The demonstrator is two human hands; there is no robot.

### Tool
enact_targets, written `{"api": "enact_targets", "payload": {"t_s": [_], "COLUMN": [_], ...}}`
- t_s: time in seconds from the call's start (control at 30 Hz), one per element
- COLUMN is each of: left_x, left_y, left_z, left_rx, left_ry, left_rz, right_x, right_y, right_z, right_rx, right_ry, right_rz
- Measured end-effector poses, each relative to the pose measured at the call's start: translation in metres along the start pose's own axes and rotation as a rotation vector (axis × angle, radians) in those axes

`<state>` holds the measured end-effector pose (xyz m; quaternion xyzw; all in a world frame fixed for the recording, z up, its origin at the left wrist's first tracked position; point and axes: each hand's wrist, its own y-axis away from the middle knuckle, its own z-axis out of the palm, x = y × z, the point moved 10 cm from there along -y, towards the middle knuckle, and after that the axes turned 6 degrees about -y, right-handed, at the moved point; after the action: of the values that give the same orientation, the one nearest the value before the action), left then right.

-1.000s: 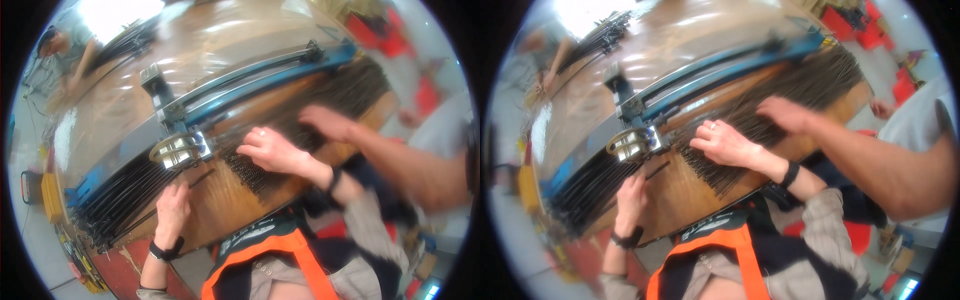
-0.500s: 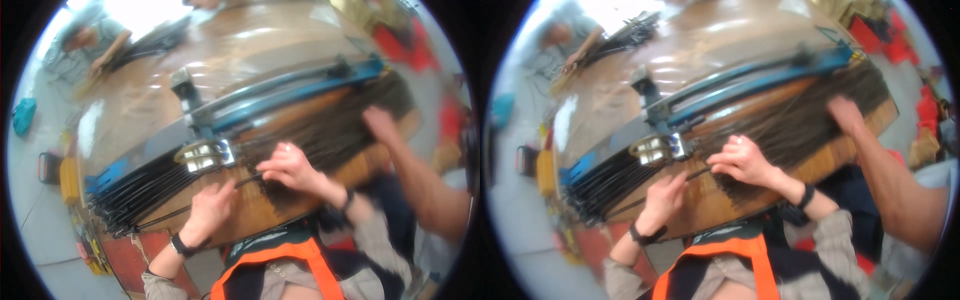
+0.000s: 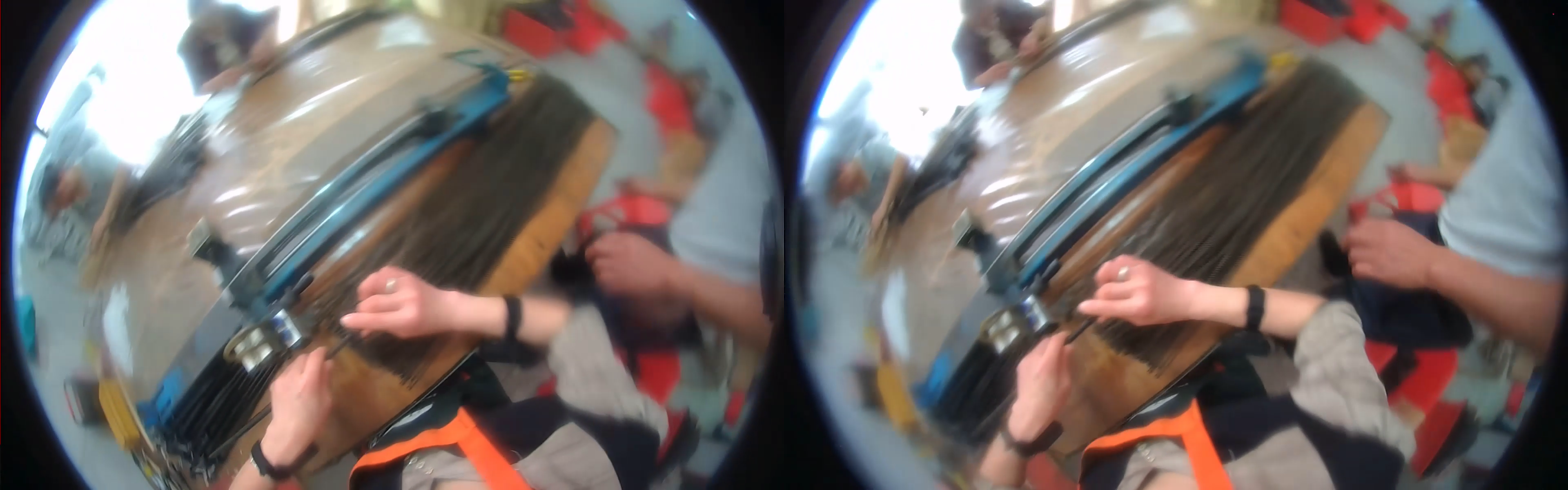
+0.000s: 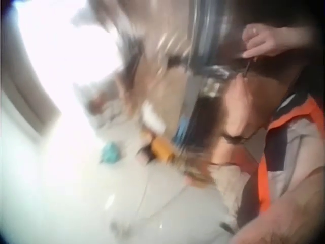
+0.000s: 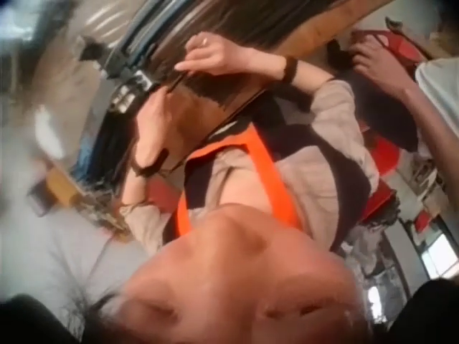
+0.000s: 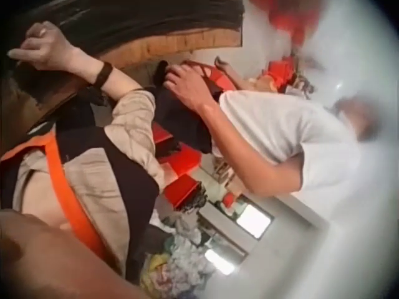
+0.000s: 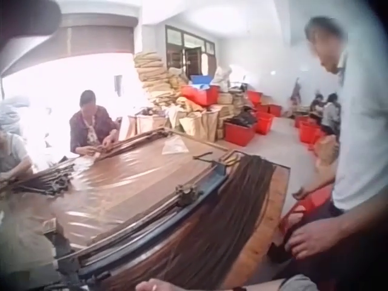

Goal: Sorting and arranging bundles of metal rods on a fabrication table using a manual jig.

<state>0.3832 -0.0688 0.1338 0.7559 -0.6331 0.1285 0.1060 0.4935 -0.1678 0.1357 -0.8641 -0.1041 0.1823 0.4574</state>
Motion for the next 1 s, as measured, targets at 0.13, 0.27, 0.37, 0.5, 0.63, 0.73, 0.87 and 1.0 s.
{"api": "enact_targets", "payload": {"t_s": [0.13,0.27,0.37,0.5,0.63,0.73,0.87,1.0], "left_x": [0.029,0.028,0.019,0.038,0.055,0.044,0.042,0.041], "left_y": [-0.033,-0.063,-0.103,-0.125,-0.14,-0.148,-0.138,-0.15], "left_z": [-0.031,-0.094,-0.077,-0.054,-0.04,-0.047,-0.039,-0.037], "left_rx": [0.115,0.192,0.045,0.043,0.02,0.118,0.074,0.044], "left_ry": [-0.315,-0.499,-0.461,-0.537,-0.453,-0.399,-0.332,-0.296], "left_rz": [0.235,0.231,0.281,0.383,0.435,0.418,0.364,0.341], "right_x": [0.025,0.131,0.134,0.157,0.133,0.194,0.164,0.167], "right_y": [-0.007,0.031,0.026,0.039,0.009,0.079,0.048,0.04], "right_z": [-0.045,-0.09,-0.105,-0.133,-0.13,-0.193,-0.178,-0.171], "right_rx": [0.084,0.081,0.048,0.251,-0.014,0.24,0.047,0.159], "right_ry": [-0.072,0.154,0.107,0.132,0.125,0.453,0.513,0.372], "right_rz": [-0.058,0.292,0.252,0.293,-0.001,0.247,0.132,0.194]}}
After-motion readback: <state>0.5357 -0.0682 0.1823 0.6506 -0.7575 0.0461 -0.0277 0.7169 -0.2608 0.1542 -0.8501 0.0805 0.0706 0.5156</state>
